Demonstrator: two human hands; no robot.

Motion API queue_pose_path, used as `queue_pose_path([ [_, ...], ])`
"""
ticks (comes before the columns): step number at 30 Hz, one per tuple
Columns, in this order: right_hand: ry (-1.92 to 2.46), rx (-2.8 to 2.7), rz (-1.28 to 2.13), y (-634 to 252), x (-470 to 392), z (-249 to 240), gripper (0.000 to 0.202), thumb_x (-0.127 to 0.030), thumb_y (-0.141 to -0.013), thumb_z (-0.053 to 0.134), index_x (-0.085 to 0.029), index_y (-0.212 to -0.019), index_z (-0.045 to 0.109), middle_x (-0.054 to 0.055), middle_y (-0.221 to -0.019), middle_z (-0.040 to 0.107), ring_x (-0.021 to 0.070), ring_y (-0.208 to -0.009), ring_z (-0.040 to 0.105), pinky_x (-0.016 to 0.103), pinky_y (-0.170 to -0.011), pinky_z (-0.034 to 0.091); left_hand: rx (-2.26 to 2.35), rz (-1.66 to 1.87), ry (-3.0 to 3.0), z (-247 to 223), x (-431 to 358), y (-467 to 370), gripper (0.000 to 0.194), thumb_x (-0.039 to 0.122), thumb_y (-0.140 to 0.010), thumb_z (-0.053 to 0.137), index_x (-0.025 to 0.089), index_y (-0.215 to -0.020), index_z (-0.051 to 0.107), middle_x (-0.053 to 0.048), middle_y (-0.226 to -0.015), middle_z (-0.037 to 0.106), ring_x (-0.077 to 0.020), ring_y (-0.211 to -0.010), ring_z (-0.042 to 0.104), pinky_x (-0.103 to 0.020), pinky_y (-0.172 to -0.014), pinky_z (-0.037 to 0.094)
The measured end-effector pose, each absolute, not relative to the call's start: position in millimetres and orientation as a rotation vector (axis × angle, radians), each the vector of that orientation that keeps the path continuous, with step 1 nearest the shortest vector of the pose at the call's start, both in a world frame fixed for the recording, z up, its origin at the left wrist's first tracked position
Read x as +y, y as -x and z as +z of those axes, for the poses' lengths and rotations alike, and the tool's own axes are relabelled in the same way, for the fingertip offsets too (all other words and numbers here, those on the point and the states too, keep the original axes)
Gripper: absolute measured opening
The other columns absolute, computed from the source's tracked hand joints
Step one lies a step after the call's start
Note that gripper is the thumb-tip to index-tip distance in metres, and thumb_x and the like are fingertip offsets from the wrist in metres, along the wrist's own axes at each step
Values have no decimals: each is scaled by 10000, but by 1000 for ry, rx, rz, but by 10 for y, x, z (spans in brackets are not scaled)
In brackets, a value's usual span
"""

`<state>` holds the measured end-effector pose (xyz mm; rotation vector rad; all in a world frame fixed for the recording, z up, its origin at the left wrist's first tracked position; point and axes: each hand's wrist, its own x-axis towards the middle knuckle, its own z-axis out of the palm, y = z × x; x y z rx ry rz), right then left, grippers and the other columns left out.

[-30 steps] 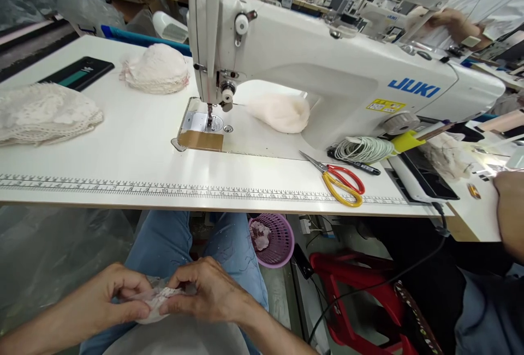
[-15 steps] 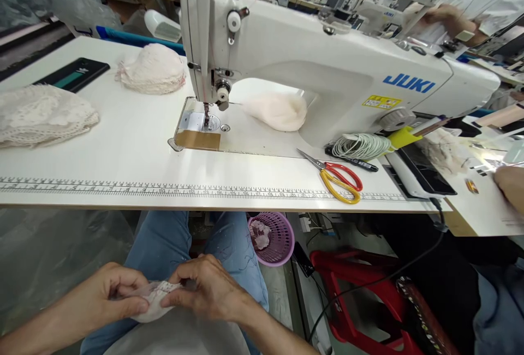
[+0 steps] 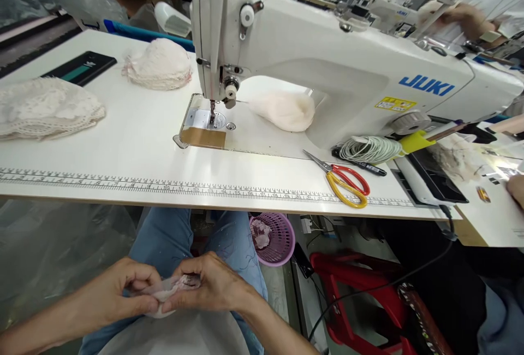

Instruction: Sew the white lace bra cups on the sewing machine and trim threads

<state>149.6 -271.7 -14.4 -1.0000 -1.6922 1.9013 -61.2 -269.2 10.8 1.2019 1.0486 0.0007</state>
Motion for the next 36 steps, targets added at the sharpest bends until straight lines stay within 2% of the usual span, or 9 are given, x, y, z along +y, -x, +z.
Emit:
queue_pose_path([
  [3,1014,-1585,1955,-1496,-2708,-152,477,-588,-661,734,-119,-730,682,-44,-556,487,71,-518,374,185,-472,284,1028,8,-1194,86,-2698,636,182,337,-736,604,169,-664,606,71,-531,407,-94,-521,310,-215,-510,216],
  [8,1089,-1430,2022,-1577,-2716,-204,412,-515,-656,772,-116,-698,678,-7,-620,569,88,-564,457,195,-512,330,1037,-11,-1149,112,-2721,705,178,321,-751,586,163,-724,661,31,-609,575,-115,-581,453,-196,-558,310],
  [12,1134,-1420,2033,-1629,-2730,-213,401,-511,-634,786,-128,-690,680,-19,-596,548,90,-562,449,201,-523,336,1044,-7,-1119,149,-2724,720,211,341,-759,580,181,-781,716,19,-630,619,-134,-614,527,-192,-576,371],
  [15,1167,-1414,2036,-1631,-2728,-188,387,-499,-640,783,-131,-665,665,-24,-591,536,88,-564,443,202,-532,339,1042,-35,-1117,173,-2718,728,218,334,-757,574,198,-816,734,1,-714,658,-163,-715,570,-200,-626,406],
  [20,1185,-1400,2051,-1609,-2717,-158,385,-496,-617,795,-138,-640,656,-32,-576,525,87,-551,431,205,-526,335,1018,-3,-1077,168,-2716,759,192,293,-731,591,203,-812,740,4,-736,664,-165,-743,573,-203,-652,413],
  [28,1203,-1371,2057,-1605,-2712,-185,357,-469,-624,804,-140,-641,666,-28,-564,542,93,-553,455,215,-556,363,826,56,-878,208,-2707,769,290,228,-765,564,210,-1008,722,-12,-820,743,-136,-657,588,-188,-584,361],
  [32,1201,-1348,2079,-1612,-2717,-199,323,-454,-641,799,-151,-672,692,-5,-594,593,121,-587,521,231,-585,414,812,68,-881,272,-2687,776,262,268,-798,550,219,-981,731,-14,-825,738,-164,-747,629,-205,-668,408],
  [36,1206,-1315,2092,-1609,-2730,-215,307,-441,-640,804,-155,-671,696,1,-604,611,128,-598,546,236,-603,436,804,87,-907,298,-2671,791,271,271,-802,525,217,-966,733,-14,-831,712,-166,-765,612,-208,-680,411],
])
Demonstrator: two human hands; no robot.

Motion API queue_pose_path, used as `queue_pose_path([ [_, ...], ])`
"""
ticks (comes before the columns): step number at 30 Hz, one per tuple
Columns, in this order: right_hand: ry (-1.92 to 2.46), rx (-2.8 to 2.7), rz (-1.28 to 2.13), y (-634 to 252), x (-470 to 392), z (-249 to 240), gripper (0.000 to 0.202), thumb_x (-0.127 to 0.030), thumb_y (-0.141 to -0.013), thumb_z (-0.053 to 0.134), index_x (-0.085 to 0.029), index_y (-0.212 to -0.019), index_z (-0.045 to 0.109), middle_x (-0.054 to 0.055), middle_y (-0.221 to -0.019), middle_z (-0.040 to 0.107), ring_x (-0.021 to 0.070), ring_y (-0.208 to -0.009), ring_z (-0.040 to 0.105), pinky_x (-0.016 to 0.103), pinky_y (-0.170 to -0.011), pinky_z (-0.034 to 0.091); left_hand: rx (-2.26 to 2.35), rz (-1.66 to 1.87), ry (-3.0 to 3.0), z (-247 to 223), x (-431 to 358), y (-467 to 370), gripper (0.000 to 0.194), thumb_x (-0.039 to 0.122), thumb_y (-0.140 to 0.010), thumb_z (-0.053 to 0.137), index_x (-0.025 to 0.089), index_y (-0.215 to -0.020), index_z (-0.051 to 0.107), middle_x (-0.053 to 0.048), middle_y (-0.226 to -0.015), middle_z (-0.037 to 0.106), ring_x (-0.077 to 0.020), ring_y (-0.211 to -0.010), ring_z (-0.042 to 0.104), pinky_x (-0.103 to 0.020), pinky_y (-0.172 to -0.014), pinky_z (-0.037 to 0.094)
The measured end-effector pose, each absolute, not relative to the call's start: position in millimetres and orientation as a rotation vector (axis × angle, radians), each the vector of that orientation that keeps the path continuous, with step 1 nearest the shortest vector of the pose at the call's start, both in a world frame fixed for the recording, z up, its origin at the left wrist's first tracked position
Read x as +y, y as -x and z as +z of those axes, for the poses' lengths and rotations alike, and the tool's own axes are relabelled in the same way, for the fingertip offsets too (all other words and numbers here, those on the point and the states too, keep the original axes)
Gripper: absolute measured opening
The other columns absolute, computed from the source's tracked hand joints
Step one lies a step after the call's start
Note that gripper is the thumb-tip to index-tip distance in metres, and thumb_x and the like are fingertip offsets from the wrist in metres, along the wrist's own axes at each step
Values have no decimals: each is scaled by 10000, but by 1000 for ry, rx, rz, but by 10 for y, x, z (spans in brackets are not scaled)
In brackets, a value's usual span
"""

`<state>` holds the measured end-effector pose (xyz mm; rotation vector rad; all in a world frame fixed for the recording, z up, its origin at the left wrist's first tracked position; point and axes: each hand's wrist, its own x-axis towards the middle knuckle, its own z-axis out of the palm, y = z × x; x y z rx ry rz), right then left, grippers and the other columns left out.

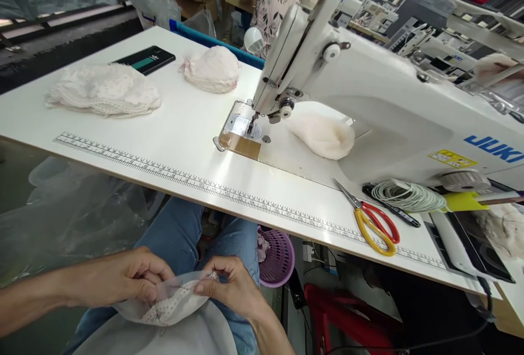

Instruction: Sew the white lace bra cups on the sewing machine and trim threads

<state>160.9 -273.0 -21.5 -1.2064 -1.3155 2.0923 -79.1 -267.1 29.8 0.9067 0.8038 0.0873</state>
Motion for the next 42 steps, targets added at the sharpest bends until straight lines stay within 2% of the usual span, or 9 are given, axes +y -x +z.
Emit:
queue_pose_path([
  [4,1213,-1285,2094,-1580,-2748,-239,328,-453,-628,809,-152,-661,684,-4,-599,603,122,-595,542,234,-607,432,813,92,-935,234,-2722,769,267,201,-708,575,203,-933,717,16,-758,635,-140,-687,510,-201,-614,352],
  [7,1224,-1259,2097,-1556,-2760,-243,357,-479,-631,801,-146,-655,674,-5,-605,596,117,-595,538,230,-603,426,918,125,-1000,128,-2805,733,50,162,-604,638,168,-652,650,66,-577,411,-97,-580,331,-199,-521,225],
  [9,1232,-1244,2098,-1549,-2766,-228,361,-481,-625,803,-145,-657,676,-8,-603,591,112,-587,528,226,-594,418,954,138,-1019,79,-2842,723,69,176,-628,601,161,-562,591,63,-566,343,-96,-576,287,-210,-519,198],
  [16,1212,-1280,2098,-1494,-2782,-95,398,-494,-548,839,-137,-631,682,-25,-566,562,87,-539,459,204,-538,365,945,21,-1075,195,-2746,771,126,216,-629,595,179,-643,715,37,-593,427,-126,-622,366,-212,-554,261],
  [19,1201,-1365,2058,-1456,-2786,-51,415,-523,-575,816,-135,-645,690,-24,-574,559,87,-543,451,202,-526,347,1033,7,-1125,219,-2719,717,90,269,-609,693,179,-620,694,51,-579,369,-113,-595,322,-213,-514,210],
  [23,1191,-1434,2001,-1473,-2786,-40,431,-554,-609,785,-135,-658,696,-22,-578,562,90,-553,458,198,-514,329,1002,37,-1144,156,-2735,646,199,278,-685,620,162,-523,628,62,-517,270,-95,-533,241,-236,-494,166],
  [31,1165,-1408,2097,-1560,-2805,-71,480,-577,-536,805,-142,-719,717,-1,-645,623,110,-606,530,207,-583,401,918,38,-1129,90,-2736,792,182,272,-673,629,155,-535,642,60,-514,327,-89,-527,265,-219,-490,181],
  [37,1106,-1486,2077,-1499,-2811,-67,476,-582,-612,766,-132,-760,719,0,-636,619,107,-576,528,207,-562,401,943,28,-1134,107,-2720,702,170,310,-623,748,151,-623,687,61,-552,363,-91,-559,294,-212,-489,169],
  [42,1163,-1659,1910,-1527,-2812,0,454,-574,-663,740,-143,-803,721,-5,-646,617,116,-607,541,210,-594,406,992,67,-1154,4,-2731,642,203,319,-692,665,147,-589,639,74,-509,331,-84,-516,258,-216,-479,175],
])
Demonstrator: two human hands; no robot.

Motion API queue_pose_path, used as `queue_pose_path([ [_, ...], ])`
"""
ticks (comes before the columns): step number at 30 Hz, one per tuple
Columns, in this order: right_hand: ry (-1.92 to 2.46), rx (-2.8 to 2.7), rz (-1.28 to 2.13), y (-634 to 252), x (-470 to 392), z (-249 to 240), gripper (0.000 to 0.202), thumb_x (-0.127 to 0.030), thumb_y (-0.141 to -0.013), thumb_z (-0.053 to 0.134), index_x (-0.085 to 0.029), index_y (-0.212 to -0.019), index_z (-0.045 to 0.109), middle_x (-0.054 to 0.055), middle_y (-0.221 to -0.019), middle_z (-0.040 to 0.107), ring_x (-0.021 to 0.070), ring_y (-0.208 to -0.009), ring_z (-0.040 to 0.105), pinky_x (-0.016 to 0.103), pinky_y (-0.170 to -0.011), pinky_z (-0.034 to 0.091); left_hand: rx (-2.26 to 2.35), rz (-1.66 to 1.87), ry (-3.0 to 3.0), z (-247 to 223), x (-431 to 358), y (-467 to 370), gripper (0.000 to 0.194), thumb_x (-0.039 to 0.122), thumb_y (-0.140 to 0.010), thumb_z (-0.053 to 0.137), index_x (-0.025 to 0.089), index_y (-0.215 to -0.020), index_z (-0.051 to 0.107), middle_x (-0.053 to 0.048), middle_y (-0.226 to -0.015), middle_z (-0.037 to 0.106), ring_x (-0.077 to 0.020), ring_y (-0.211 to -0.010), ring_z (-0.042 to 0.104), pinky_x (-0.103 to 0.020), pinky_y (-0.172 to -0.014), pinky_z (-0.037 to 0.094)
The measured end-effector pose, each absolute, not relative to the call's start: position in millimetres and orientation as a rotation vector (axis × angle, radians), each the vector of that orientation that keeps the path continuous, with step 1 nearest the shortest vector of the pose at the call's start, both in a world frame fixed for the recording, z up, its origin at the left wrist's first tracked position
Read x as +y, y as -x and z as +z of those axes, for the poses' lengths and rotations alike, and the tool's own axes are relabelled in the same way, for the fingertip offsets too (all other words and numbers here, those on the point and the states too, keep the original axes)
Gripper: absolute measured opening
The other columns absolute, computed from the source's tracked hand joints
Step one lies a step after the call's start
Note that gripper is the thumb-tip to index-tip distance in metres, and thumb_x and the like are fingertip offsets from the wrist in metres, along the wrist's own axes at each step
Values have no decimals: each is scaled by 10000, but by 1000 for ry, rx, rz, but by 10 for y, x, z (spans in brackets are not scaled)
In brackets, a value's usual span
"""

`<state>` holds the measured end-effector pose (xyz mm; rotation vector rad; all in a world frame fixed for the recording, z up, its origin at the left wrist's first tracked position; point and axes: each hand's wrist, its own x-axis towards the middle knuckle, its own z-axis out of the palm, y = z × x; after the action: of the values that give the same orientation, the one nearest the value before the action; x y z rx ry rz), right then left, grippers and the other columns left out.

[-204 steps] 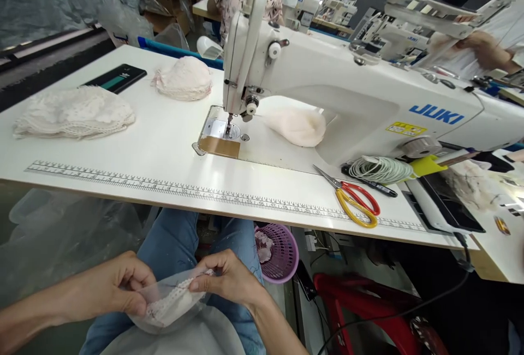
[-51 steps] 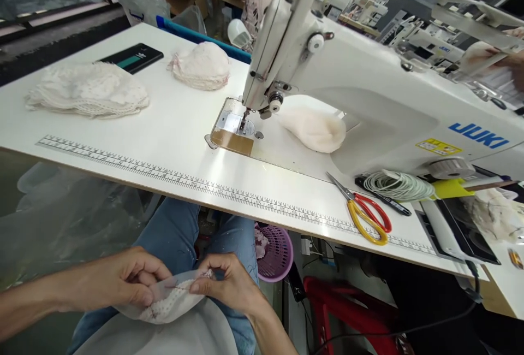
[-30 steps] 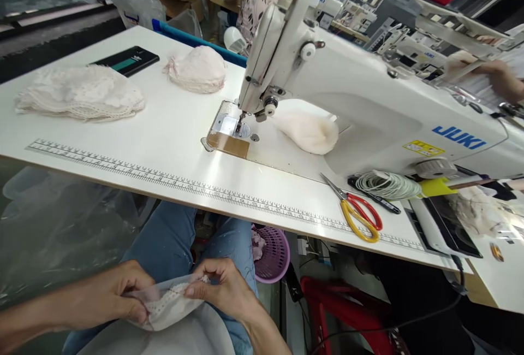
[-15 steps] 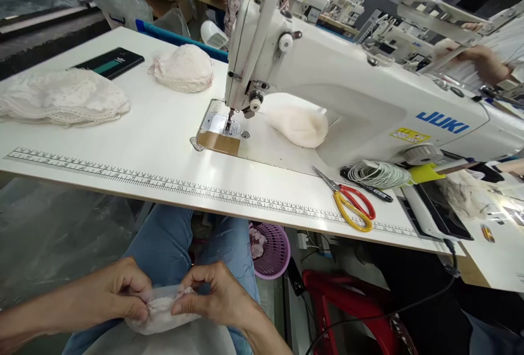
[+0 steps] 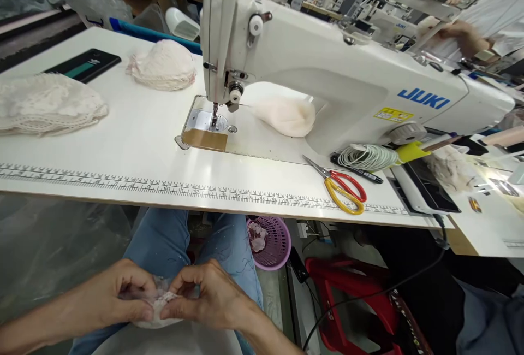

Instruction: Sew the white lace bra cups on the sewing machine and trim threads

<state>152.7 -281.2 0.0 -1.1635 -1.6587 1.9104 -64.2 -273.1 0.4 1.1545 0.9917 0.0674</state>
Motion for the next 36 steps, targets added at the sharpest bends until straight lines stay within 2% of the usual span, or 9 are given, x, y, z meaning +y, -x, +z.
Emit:
queue_pose_path([
  [5,1211,-1774,1809,-1548,-2837,25,404,-556,-715,710,-164,-812,712,2,-687,652,135,-662,597,223,-668,432,1006,32,-1164,-29,-2752,734,233,356,-724,645,148,-621,619,67,-538,362,-88,-532,282,-217,-494,183],
  [10,1180,-1931,1684,-1529,-2862,31,165,-339,-775,733,-187,-836,709,-23,-703,667,117,-689,599,208,-719,411,979,40,-1112,25,-2731,680,221,357,-675,699,144,-668,639,78,-541,333,-88,-538,260,-220,-494,165],
  [13,1186,-2013,1598,-1534,-2857,73,115,-281,-790,726,-183,-846,704,-32,-691,667,105,-678,595,200,-742,395,976,52,-1080,44,-2723,585,202,333,-688,688,148,-633,631,90,-502,284,-83,-515,215,-231,-484,139],
  [16,1222,-2048,1518,-1554,-2849,102,113,-252,-776,740,-171,-842,696,-29,-694,673,104,-680,599,195,-743,386,1014,46,-1077,38,-2722,519,227,341,-721,651,145,-610,625,85,-483,316,-80,-496,216,-239,-477,132],
  [20,1245,-2055,1441,-1570,-2869,71,197,-267,-709,797,-170,-842,687,-22,-720,677,120,-716,609,198,-730,380,1047,45,-1130,28,-2731,505,247,354,-719,646,142,-592,628,87,-480,289,-79,-488,211,-245,-469,128],
  [26,1219,-2035,1403,-1561,-2902,-6,139,-273,-758,762,-182,-814,673,-21,-718,670,118,-699,602,210,-731,378,1111,40,-1109,34,-2741,515,255,377,-690,665,154,-595,585,94,-485,279,-81,-504,205,-243,-472,117],
  [28,1191,-2034,1409,-1561,-2899,-23,158,-324,-784,736,-184,-823,672,-17,-715,667,122,-698,602,217,-732,377,1108,36,-1097,41,-2732,510,267,393,-684,666,154,-597,587,92,-486,285,-83,-507,212,-239,-474,128],
  [32,1160,-2043,1387,-1556,-2888,-46,359,-521,-760,702,-179,-864,673,4,-726,661,143,-692,594,242,-723,375,1102,25,-1083,37,-2724,512,296,443,-693,647,154,-643,606,82,-496,342,-90,-506,257,-227,-481,158],
  [36,1196,-2117,1375,-1545,-2869,-42,399,-561,-843,584,-176,-873,683,25,-726,665,155,-698,595,258,-730,383,1113,37,-1070,-22,-2740,546,372,526,-693,651,157,-673,612,91,-501,306,-94,-514,231,-226,-492,166],
])
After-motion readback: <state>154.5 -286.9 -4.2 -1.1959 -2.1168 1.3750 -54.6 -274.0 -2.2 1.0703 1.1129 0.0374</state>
